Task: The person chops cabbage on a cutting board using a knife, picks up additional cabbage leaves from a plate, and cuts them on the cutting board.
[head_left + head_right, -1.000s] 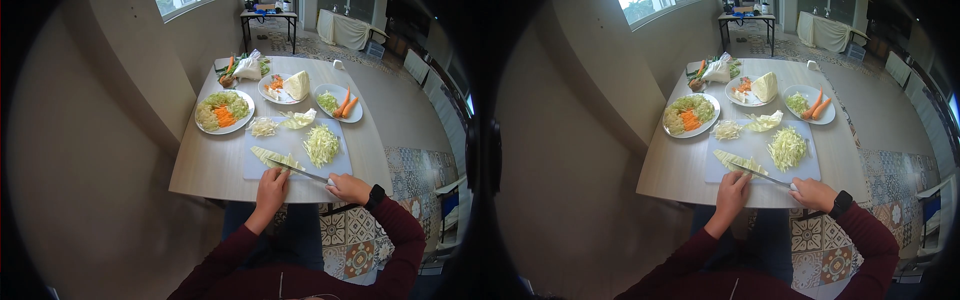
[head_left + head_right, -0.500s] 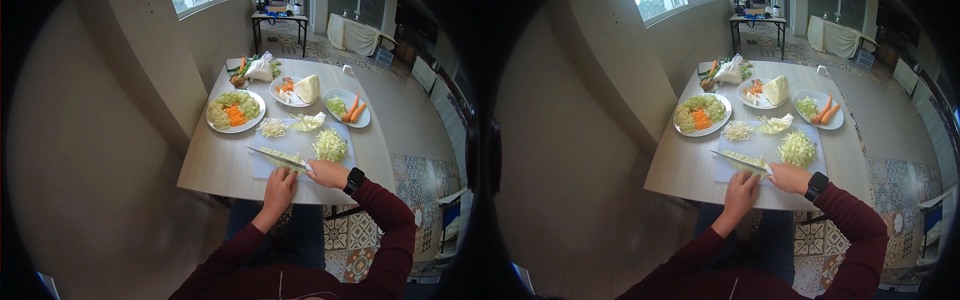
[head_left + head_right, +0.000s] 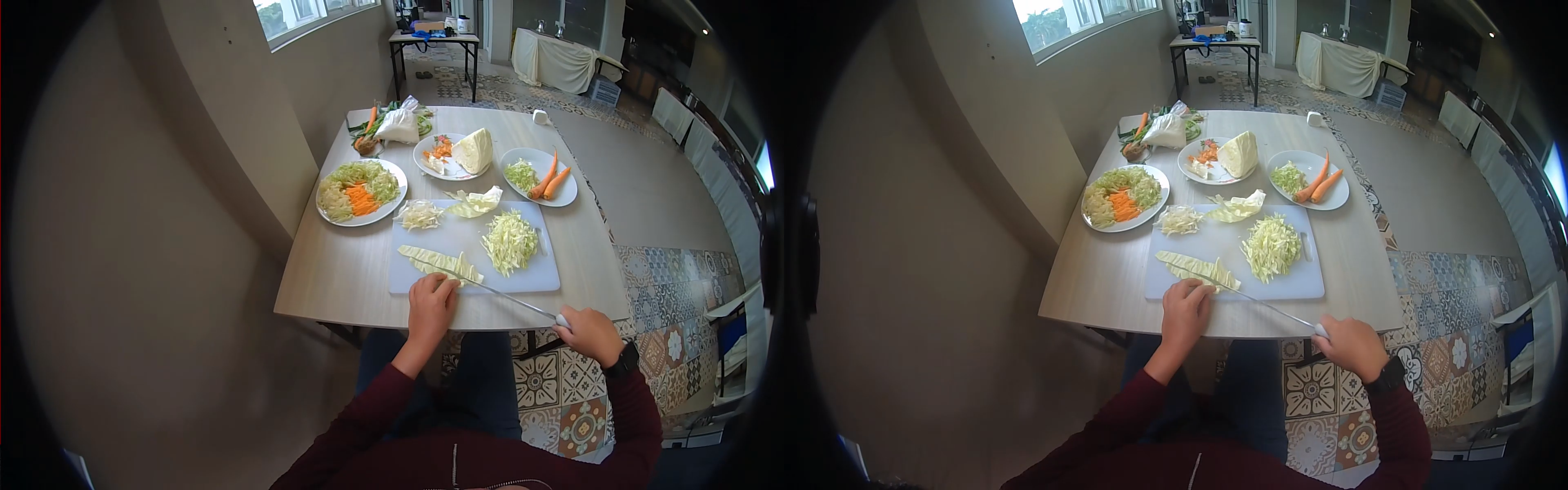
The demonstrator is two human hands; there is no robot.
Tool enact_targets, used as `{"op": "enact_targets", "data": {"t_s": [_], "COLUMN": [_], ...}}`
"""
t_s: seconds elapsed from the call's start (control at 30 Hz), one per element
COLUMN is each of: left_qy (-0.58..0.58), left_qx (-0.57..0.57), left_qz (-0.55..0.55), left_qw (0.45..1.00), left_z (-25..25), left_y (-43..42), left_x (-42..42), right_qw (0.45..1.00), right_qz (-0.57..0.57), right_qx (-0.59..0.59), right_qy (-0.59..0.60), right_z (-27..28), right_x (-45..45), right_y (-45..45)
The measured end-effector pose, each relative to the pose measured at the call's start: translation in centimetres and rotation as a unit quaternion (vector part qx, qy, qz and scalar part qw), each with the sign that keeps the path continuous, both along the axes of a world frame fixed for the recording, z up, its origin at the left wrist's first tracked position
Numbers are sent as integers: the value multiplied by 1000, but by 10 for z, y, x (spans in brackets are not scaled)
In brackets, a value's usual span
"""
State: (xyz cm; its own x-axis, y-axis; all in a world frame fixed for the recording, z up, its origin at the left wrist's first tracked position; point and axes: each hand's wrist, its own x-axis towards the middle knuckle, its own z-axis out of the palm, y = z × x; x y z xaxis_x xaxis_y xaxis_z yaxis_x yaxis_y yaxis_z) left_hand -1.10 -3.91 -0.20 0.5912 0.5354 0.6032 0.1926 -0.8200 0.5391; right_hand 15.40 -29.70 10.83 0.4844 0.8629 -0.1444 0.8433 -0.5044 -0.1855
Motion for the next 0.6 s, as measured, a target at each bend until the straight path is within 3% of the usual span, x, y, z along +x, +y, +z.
{"op": "enact_targets", "data": {"t_s": [0.13, 0.17, 0.27, 0.4, 0.6], "left_qy": [-21, -93, -138, -87, 42], "left_qx": [-146, -193, -363, -294, -36], "left_qz": [-30, -29, -18, -20, -27], "left_qw": [989, 976, 921, 952, 998], "left_z": [0, 2, 15, 19, 17], "left_y": [15, 19, 32, 45, 28], "left_x": [0, 2, -3, -3, -7], "right_qw": [993, 986, 967, 946, 923], "right_qz": [-67, -83, -128, -170, -139], "right_qx": [58, 83, 146, 209, 227], "right_qy": [83, 122, 165, 181, 277], "right_z": [-12, -14, -28, -28, -30], "right_x": [-8, -10, -13, -23, -58], "right_y": [-42, -49, -67, -62, -21]}}
